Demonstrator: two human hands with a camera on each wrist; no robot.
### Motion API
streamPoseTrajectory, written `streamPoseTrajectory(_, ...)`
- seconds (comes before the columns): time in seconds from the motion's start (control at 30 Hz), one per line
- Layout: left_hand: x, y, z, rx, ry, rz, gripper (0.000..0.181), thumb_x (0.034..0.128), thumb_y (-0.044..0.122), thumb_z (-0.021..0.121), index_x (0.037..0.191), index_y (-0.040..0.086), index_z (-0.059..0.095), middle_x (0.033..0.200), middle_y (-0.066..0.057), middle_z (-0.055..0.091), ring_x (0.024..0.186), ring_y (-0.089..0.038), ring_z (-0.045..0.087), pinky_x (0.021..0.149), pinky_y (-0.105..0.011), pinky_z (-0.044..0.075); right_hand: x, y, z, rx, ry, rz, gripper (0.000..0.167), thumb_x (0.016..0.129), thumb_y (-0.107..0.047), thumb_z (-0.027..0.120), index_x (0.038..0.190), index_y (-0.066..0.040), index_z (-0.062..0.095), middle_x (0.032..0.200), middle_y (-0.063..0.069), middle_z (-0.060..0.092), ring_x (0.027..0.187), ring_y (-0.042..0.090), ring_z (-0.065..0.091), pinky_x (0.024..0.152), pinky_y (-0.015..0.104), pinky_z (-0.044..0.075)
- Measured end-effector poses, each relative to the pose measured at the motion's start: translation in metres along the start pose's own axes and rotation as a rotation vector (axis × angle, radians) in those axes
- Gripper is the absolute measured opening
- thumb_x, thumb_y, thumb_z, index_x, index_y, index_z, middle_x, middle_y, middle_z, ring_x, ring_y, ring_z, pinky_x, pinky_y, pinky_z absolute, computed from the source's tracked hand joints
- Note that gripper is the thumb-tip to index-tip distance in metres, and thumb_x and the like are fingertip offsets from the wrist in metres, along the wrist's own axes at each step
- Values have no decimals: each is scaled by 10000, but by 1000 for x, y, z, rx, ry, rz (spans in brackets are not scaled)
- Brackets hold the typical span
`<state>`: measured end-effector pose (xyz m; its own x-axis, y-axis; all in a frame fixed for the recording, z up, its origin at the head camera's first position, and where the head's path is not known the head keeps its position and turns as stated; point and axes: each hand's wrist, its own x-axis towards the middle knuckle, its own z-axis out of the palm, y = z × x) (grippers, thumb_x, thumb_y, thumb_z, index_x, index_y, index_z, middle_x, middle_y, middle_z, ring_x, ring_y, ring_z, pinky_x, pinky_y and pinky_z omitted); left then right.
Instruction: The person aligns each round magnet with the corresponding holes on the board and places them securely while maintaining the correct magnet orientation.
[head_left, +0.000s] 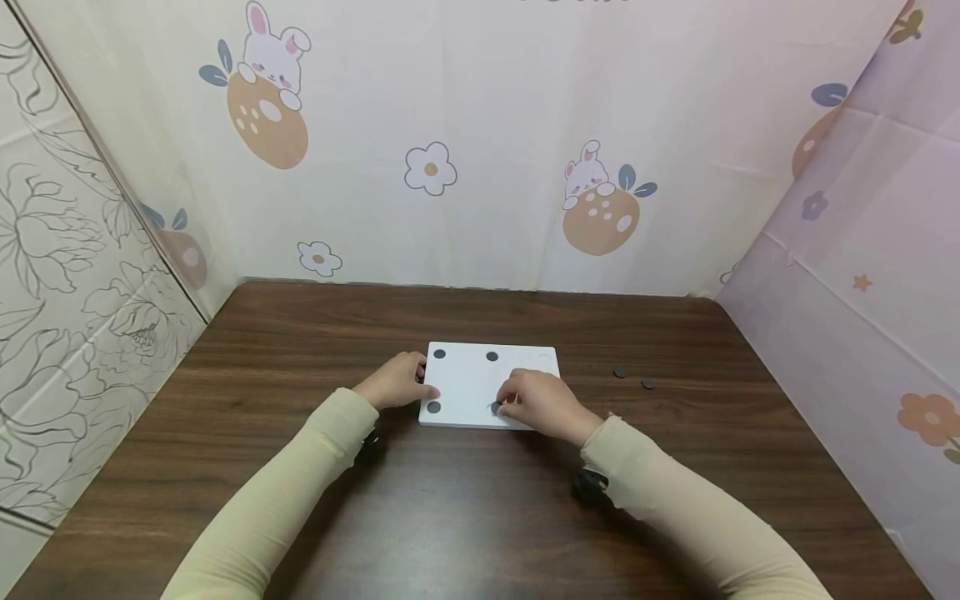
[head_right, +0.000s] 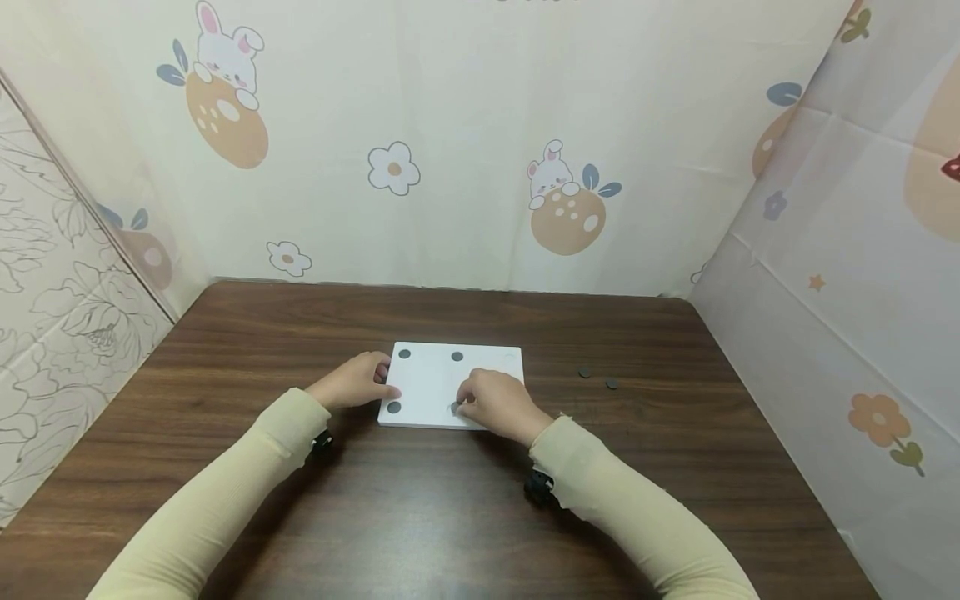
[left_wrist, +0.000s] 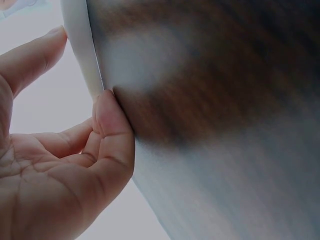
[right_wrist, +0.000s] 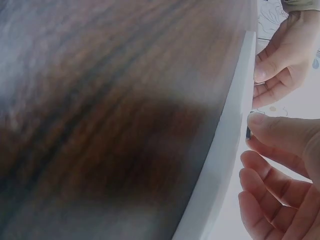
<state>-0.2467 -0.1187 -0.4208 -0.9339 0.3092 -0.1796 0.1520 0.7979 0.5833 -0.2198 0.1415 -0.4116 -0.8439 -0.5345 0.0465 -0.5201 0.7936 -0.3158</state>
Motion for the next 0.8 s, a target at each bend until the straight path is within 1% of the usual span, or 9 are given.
streamPoseTrajectory(0.27, 1, 0, 0, 0, -3, 4, 506, 862, 233, 748, 1224, -67, 562, 1107, -173, 615, 963, -239, 580, 885, -402, 509, 2, -4, 3, 5, -13, 22, 136, 851, -224, 767, 959, -143, 774, 850, -60, 646, 731, 60, 567, 702, 285, 494)
streamPoseTrajectory(0.8, 1, 0, 0, 1, -1, 8, 514, 861, 233, 750, 1227, -72, 559, 1098, -173, 613, 952, -236, 576, 882, -399, 508, 2, -4, 4, 13, -7, 1, 128, 851, -201, 761, 960, -138, 774, 843, -54, 639, 734, 60, 579, 690, 271, 498)
